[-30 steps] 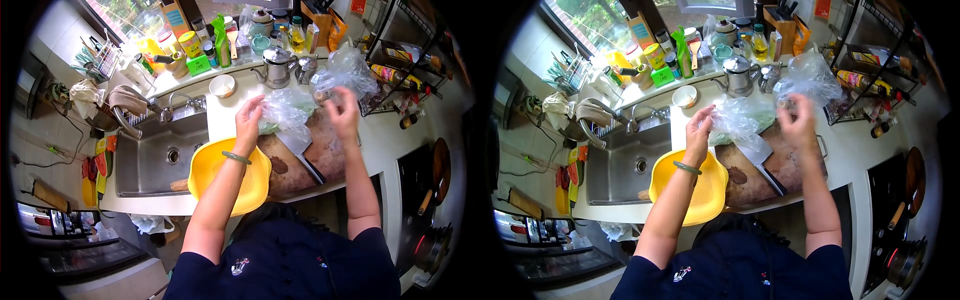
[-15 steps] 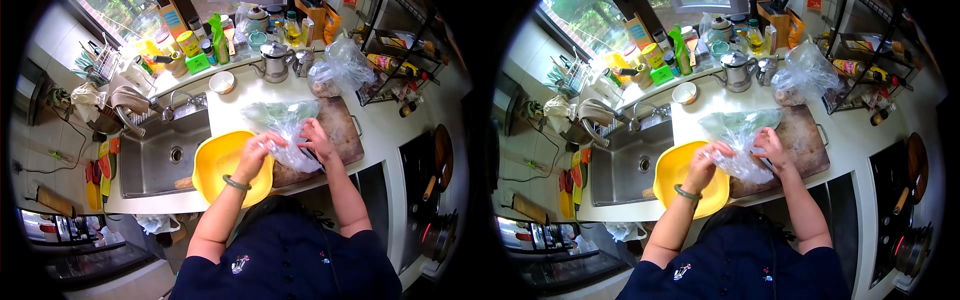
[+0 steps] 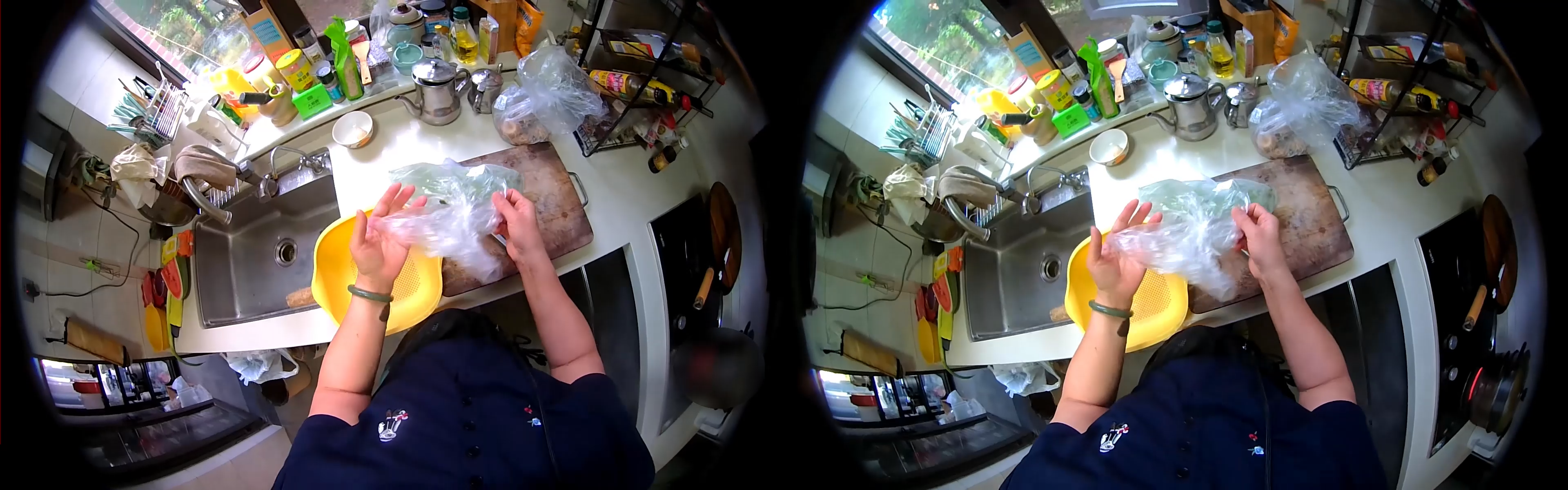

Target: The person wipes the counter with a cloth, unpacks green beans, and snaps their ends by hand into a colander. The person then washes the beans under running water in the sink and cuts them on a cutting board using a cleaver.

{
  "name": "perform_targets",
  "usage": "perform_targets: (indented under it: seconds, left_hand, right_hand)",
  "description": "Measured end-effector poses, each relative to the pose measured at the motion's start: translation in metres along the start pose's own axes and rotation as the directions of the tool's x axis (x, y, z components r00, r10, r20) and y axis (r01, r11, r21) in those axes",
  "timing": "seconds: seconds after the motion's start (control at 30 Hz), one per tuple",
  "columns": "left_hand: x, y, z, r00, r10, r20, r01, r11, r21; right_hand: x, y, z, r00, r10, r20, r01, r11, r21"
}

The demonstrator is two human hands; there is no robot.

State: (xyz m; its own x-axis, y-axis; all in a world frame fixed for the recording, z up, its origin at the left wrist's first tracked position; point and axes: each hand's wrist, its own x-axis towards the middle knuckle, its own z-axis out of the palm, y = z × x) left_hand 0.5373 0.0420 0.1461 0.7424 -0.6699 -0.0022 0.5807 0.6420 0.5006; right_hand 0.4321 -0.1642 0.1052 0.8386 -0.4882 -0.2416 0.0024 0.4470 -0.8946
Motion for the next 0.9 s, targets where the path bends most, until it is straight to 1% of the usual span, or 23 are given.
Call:
perform_targets:
  seconds: [0.03, 0.07, 0.1, 0.13, 0.17, 0.2, 0.23, 0.27, 0.3, 0.33, 0.4, 0.43, 0.47, 0.53, 0.57, 0.63, 0.67, 0.7, 0.73, 0.77, 0.8, 0.87, 0.9]
  left_hand:
    - [0.003, 0.004, 0.001, 0.999, -0.04, 0.034, 0.042, 0.997, -0.069]
    - [0.008, 0.003, -0.005, 0.998, -0.041, 0.039, 0.043, 0.997, -0.067]
    - [0.013, 0.001, -0.01, 0.997, -0.075, -0.032, 0.076, 0.997, 0.022]
    - [0.017, 0.0, -0.013, 0.989, -0.101, -0.105, 0.113, 0.988, 0.108]
    - [0.017, -0.006, -0.014, 0.984, -0.031, -0.176, 0.099, 0.915, 0.391]
    - [0.014, -0.014, -0.002, 0.988, 0.034, -0.154, 0.082, 0.719, 0.69]
    - [0.016, -0.027, -0.001, 0.992, 0.121, 0.03, -0.096, 0.58, 0.809]
    - [0.018, -0.036, -0.002, 0.96, 0.174, 0.221, -0.275, 0.414, 0.868]
    - [0.018, -0.033, 0.011, 0.953, 0.142, 0.267, -0.285, 0.134, 0.949]
    - [0.023, -0.036, 0.013, 0.954, 0.145, 0.264, -0.284, 0.135, 0.949]
    - [0.036, -0.043, 0.017, 0.895, 0.186, 0.405, -0.388, -0.12, 0.914]
    - [0.045, -0.043, 0.014, 0.935, 0.115, 0.334, -0.315, -0.156, 0.936]
    - [0.052, -0.045, 0.013, 0.935, 0.12, 0.335, -0.315, -0.155, 0.936]
    - [0.062, -0.045, 0.022, 0.869, 0.285, 0.404, -0.365, -0.18, 0.913]
    - [0.065, -0.046, 0.023, 0.868, 0.226, 0.441, -0.37, -0.296, 0.881]
    - [0.065, -0.053, 0.032, 0.892, 0.196, 0.407, -0.335, -0.317, 0.887]
    - [0.065, -0.057, 0.036, 0.914, 0.166, 0.371, -0.301, -0.339, 0.891]
    - [0.066, -0.06, 0.036, 0.923, 0.127, 0.362, -0.297, -0.362, 0.884]
    - [0.066, -0.063, 0.038, 0.922, 0.128, 0.365, -0.299, -0.363, 0.883]
    - [0.065, -0.065, 0.041, 0.932, 0.126, 0.341, -0.282, -0.343, 0.896]
    - [0.064, -0.066, 0.043, 0.941, 0.123, 0.316, -0.263, -0.323, 0.909]
    - [0.063, -0.069, 0.047, 0.936, 0.138, 0.323, -0.269, -0.306, 0.913]
    - [0.065, -0.072, 0.044, 0.925, 0.147, 0.349, -0.29, -0.319, 0.902]
  right_hand:
    - [0.007, 0.0, 0.001, 0.999, -0.034, -0.042, 0.037, 0.997, 0.068]
    - [0.012, -0.001, 0.002, 0.994, -0.067, -0.085, 0.078, 0.988, 0.134]
    - [0.013, -0.006, 0.011, 0.989, -0.049, -0.139, 0.079, 0.974, 0.213]
    - [0.013, -0.007, 0.013, 0.989, -0.055, -0.139, 0.085, 0.973, 0.215]
    - [0.014, -0.009, 0.014, 0.992, -0.102, -0.076, 0.118, 0.958, 0.26]
    - [0.014, -0.01, 0.016, 0.988, -0.151, -0.016, 0.149, 0.94, 0.307]
    - [0.01, -0.016, 0.023, 0.988, -0.153, -0.018, 0.151, 0.939, 0.309]
    - [0.002, -0.025, 0.031, 0.993, -0.101, -0.054, 0.113, 0.951, 0.287]
    - [-0.003, -0.031, 0.035, 0.995, -0.05, -0.089, 0.072, 0.962, 0.265]
    - [-0.005, -0.032, 0.032, 0.995, -0.048, -0.087, 0.07, 0.962, 0.263]
    - [-0.007, -0.038, 0.016, 0.986, 0.142, 0.082, -0.154, 0.974, 0.166]
    - [-0.008, -0.042, 0.013, 0.986, 0.142, 0.084, -0.154, 0.975, 0.161]
    - [-0.009, -0.046, 0.01, 0.985, 0.147, 0.091, -0.158, 0.978, 0.139]
    - [-0.006, -0.05, 0.002, 0.984, 0.147, 0.098, -0.158, 0.981, 0.116]
    - [-0.002, -0.048, -0.004, 0.994, 0.092, 0.066, -0.1, 0.986, 0.135]
    - [-0.001, -0.05, -0.005, 0.998, -0.028, -0.058, 0.038, 0.983, 0.179]
    - [-0.002, -0.049, -0.002, 0.998, -0.028, -0.058, 0.038, 0.983, 0.179]
    - [-0.006, -0.047, 0.007, 0.901, -0.339, -0.27, 0.342, 0.939, -0.038]
    - [-0.012, -0.047, 0.014, 0.671, -0.632, -0.388, 0.555, 0.775, -0.302]
    - [-0.029, -0.052, 0.016, 0.57, -0.772, -0.28, 0.579, 0.62, -0.53]
    - [-0.042, -0.048, 0.02, 0.46, -0.873, -0.162, 0.613, 0.444, -0.654]
    - [-0.059, -0.031, 0.031, 0.301, -0.939, 0.165, 0.858, 0.191, -0.477]
    - [-0.061, -0.034, 0.04, 0.305, -0.882, 0.359, 0.882, 0.119, -0.456]
